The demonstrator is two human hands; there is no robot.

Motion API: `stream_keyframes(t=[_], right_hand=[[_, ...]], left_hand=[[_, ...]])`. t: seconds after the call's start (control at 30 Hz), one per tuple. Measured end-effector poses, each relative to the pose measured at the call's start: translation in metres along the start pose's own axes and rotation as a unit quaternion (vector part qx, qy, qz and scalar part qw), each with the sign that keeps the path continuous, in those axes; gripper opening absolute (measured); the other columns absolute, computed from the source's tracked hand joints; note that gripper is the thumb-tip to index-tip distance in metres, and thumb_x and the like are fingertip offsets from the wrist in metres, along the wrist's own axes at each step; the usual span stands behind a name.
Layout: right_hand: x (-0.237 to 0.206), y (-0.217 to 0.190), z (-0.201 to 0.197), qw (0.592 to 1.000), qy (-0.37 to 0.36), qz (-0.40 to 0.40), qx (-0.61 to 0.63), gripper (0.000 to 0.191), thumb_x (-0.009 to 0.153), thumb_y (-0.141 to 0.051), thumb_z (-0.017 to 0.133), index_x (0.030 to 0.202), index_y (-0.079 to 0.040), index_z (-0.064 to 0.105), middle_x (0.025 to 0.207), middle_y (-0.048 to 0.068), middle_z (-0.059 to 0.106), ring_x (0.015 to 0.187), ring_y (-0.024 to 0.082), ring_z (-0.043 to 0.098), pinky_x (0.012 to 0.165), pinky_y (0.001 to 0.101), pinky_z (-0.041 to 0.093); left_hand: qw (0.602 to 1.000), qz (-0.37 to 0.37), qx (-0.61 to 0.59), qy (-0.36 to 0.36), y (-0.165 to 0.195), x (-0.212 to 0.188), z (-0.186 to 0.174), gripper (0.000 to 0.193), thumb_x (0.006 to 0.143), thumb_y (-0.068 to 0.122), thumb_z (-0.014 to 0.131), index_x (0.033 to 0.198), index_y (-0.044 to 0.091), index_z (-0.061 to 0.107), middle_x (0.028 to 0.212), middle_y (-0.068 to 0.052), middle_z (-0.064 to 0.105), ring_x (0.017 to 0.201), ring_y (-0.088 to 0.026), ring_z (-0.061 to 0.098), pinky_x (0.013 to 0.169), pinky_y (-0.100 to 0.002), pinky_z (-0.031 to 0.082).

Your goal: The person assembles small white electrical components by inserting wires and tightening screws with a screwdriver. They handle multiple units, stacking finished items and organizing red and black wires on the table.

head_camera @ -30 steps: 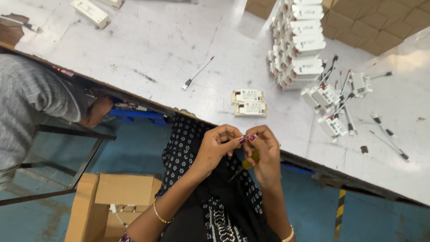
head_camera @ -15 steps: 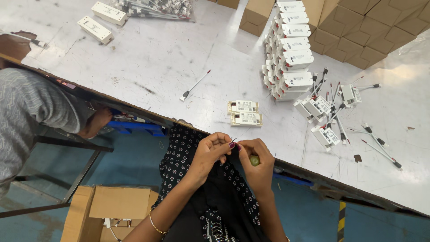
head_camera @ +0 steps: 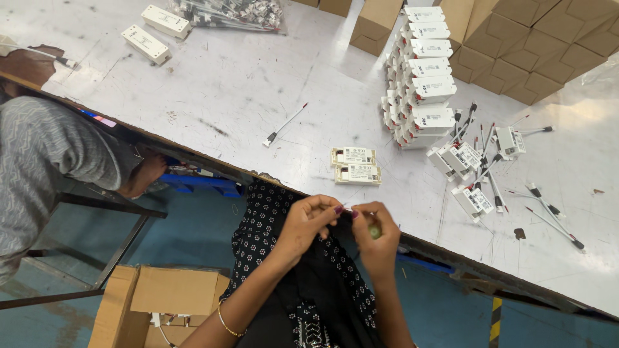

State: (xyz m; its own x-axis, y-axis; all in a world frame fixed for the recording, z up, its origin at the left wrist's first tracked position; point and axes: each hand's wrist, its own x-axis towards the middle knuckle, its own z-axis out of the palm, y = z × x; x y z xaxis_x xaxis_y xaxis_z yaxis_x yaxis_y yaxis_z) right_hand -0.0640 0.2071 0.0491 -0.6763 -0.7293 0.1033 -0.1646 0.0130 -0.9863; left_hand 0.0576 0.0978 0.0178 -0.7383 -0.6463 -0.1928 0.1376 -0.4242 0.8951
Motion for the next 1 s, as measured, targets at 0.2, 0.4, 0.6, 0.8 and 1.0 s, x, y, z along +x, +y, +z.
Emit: stream_keyframes(t=[0.2,0.4,0.6,0.8,1.0], right_hand=[[0.017,-0.004,-0.013,0.991,-0.123,0.044,0.022,0.012,0.094,-0.009,0.068,0.102,-0.001,0.074,0.078,-0.002,0.059,0.056,0.002,0.047,0.046,0.0173,0.035],[0.022,-0.012,-0.017,0.983,-0.170,-0.042,-0.050,0.011,0.092,-0.006,0.070,0.101,-0.001,0.073,0.092,0.000,0.062,0.071,0.004,0.052,0.060,0.0199,0.042],[0.024,-0.024,-0.027,0.971,-0.204,-0.069,-0.104,0.009,0.090,-0.006,0.073,0.098,-0.004,0.071,0.090,0.001,0.062,0.073,0.006,0.056,0.063,0.0220,0.044],[0.020,-0.030,-0.024,0.944,-0.232,-0.124,-0.198,0.008,0.090,-0.009,0.073,0.097,-0.005,0.072,0.093,0.002,0.066,0.076,0.009,0.064,0.066,0.0247,0.052],[0.051,-0.023,-0.021,0.965,-0.110,-0.137,-0.193,0.011,0.098,-0.011,0.070,0.107,-0.006,0.070,0.099,0.005,0.069,0.084,0.015,0.068,0.074,0.0287,0.056]], left_hand=[[0.995,0.014,0.101,-0.005,0.010,0.000,-0.009,0.021,0.091,0.016,0.072,0.104,-0.001,0.073,0.080,-0.001,0.071,0.065,-0.002,0.059,0.052,-0.018,0.046],[0.988,-0.030,0.151,-0.028,0.024,-0.003,-0.012,0.024,0.089,0.021,0.073,0.102,0.000,0.075,0.075,-0.002,0.070,0.062,-0.004,0.059,0.051,-0.018,0.046],[0.986,-0.069,0.124,-0.091,0.027,0.000,-0.017,0.025,0.088,0.023,0.074,0.099,0.001,0.076,0.078,0.000,0.072,0.064,-0.003,0.061,0.051,-0.018,0.047],[0.979,-0.087,0.144,-0.115,0.015,0.003,-0.024,0.022,0.088,0.022,0.076,0.095,0.001,0.076,0.078,-0.001,0.072,0.064,-0.004,0.062,0.051,-0.018,0.045],[0.981,-0.034,0.191,-0.029,0.007,0.031,-0.036,0.020,0.090,0.024,0.075,0.097,0.006,0.077,0.075,-0.002,0.072,0.060,-0.004,0.059,0.047,-0.019,0.044]])
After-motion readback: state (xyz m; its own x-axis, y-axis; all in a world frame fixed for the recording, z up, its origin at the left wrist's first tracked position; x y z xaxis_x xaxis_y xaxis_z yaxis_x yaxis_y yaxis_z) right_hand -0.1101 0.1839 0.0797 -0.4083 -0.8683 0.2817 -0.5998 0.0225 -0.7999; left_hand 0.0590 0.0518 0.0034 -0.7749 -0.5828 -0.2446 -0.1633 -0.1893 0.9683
